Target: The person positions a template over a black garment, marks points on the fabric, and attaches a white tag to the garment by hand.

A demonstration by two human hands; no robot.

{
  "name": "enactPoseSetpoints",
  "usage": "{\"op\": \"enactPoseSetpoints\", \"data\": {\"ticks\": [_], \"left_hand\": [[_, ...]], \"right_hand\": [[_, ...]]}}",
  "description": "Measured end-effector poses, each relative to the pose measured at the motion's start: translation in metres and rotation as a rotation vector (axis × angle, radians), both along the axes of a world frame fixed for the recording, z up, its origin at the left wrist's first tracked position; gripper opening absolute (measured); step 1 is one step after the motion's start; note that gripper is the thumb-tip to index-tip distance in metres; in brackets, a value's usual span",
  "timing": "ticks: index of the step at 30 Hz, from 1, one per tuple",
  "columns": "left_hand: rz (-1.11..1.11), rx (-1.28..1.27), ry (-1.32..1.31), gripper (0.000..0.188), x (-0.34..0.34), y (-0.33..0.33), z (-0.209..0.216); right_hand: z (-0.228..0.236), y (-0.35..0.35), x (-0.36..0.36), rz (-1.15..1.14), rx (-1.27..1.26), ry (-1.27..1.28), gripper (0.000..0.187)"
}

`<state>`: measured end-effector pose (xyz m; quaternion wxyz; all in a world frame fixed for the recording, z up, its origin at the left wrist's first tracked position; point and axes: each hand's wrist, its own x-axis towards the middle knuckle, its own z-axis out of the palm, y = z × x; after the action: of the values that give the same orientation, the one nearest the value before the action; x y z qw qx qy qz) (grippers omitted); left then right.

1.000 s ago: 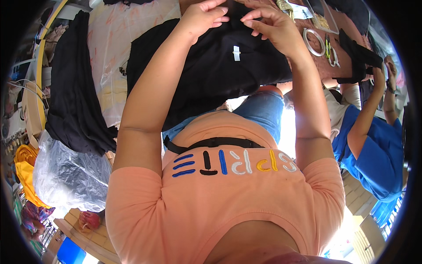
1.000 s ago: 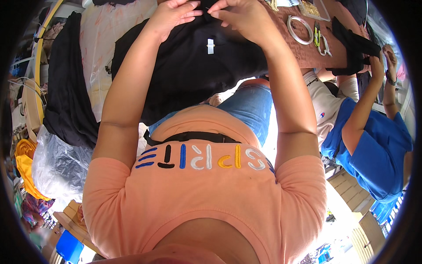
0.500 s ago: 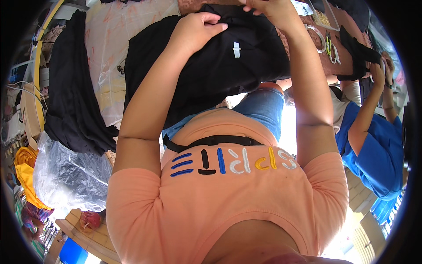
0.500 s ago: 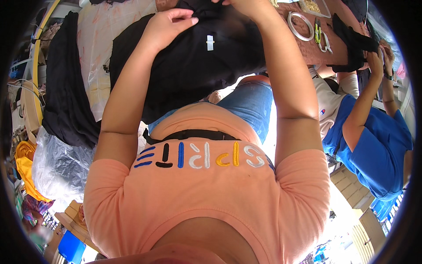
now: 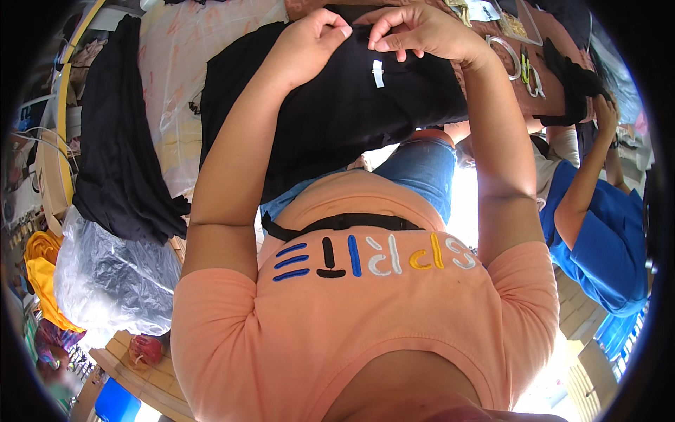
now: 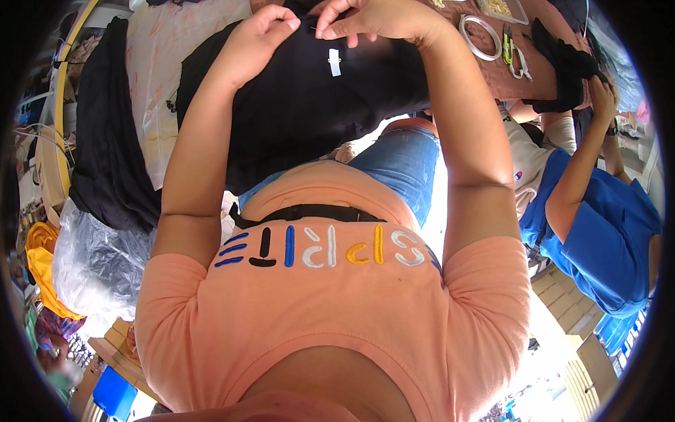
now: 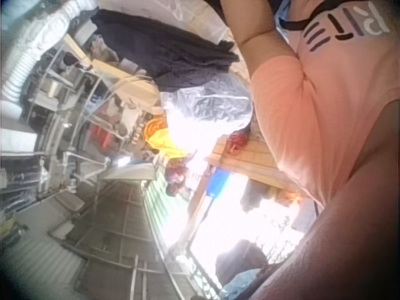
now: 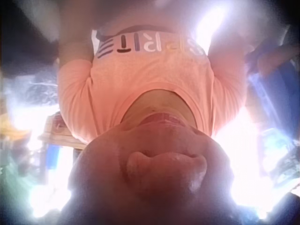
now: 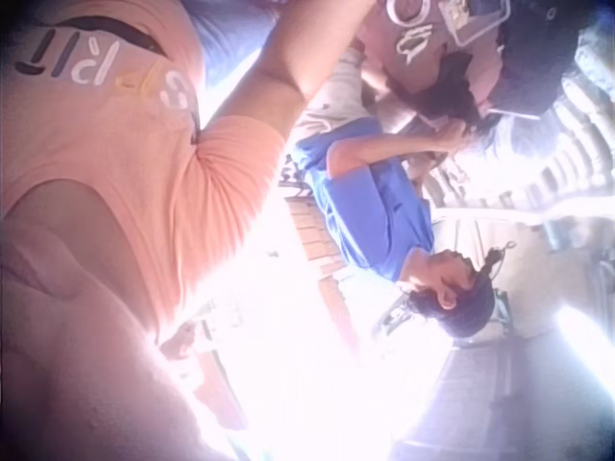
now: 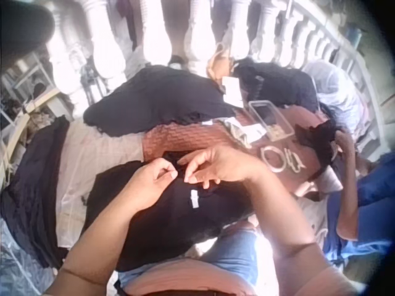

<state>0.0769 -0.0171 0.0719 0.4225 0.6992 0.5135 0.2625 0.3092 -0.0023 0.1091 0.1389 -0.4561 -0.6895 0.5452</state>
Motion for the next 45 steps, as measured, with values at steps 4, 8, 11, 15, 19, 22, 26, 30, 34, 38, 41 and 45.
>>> {"op": "enactPoseSetpoints", "data": {"ticks": [4, 8, 11, 15, 19, 22, 26, 30, 34, 38, 41, 45], "left_hand": [[0.019, 0.079, -0.114, 0.025, -0.009, 0.010, -0.013], [0.023, -0.018, -0.452, 0.018, -0.008, 0.006, -0.037], [-0.144, -0.025, -0.723, 0.012, 0.013, -0.026, -0.014], [-0.351, -0.041, -0.282, 0.007, 0.003, -0.029, -0.013], [-0.179, -0.191, -0.341, 0.012, 0.015, -0.038, -0.008], [-0.063, -0.089, -0.253, 0.016, 0.025, -0.045, -0.012], [0.034, 0.031, -0.224, 0.016, 0.036, -0.050, -0.021], [0.023, 0.040, -0.243, 0.015, 0.035, -0.048, -0.025], [0.003, -0.003, -0.205, 0.016, 0.030, -0.048, -0.019], [-0.040, -0.045, -0.133, 0.018, 0.032, -0.051, -0.001], [-0.046, 0.070, -0.167, 0.017, 0.024, -0.053, -0.002], [-0.033, -0.013, -0.201, 0.018, 0.022, -0.051, -0.004]], "right_hand": [[-0.005, 0.009, 0.009, 0.072, 0.023, -0.067, 0.013], [-0.004, 0.002, 0.001, -0.094, 0.070, 0.098, 0.012], [-0.009, 0.002, 0.003, -0.174, 0.110, 0.166, 0.011], [-0.003, 0.000, -0.002, -0.171, 0.217, 0.129, 0.010], [-0.001, -0.002, -0.005, -0.149, 0.277, 0.140, 0.010], [-0.003, -0.001, -0.006, -0.129, 0.317, 0.140, 0.010], [-0.004, 0.000, -0.006, -0.140, 0.311, 0.152, 0.010], [-0.002, -0.001, -0.007, -0.149, 0.282, 0.147, 0.011], [0.006, 0.003, -0.014, -0.193, 0.409, 0.002, 0.010], [-0.010, 0.039, -0.047, 0.002, 0.175, 0.200, 0.010], [-0.019, 0.049, -0.067, 0.335, 0.055, -0.038, 0.015], [-0.019, 0.068, -0.047, 0.712, 0.089, -0.413, 0.024]]}}
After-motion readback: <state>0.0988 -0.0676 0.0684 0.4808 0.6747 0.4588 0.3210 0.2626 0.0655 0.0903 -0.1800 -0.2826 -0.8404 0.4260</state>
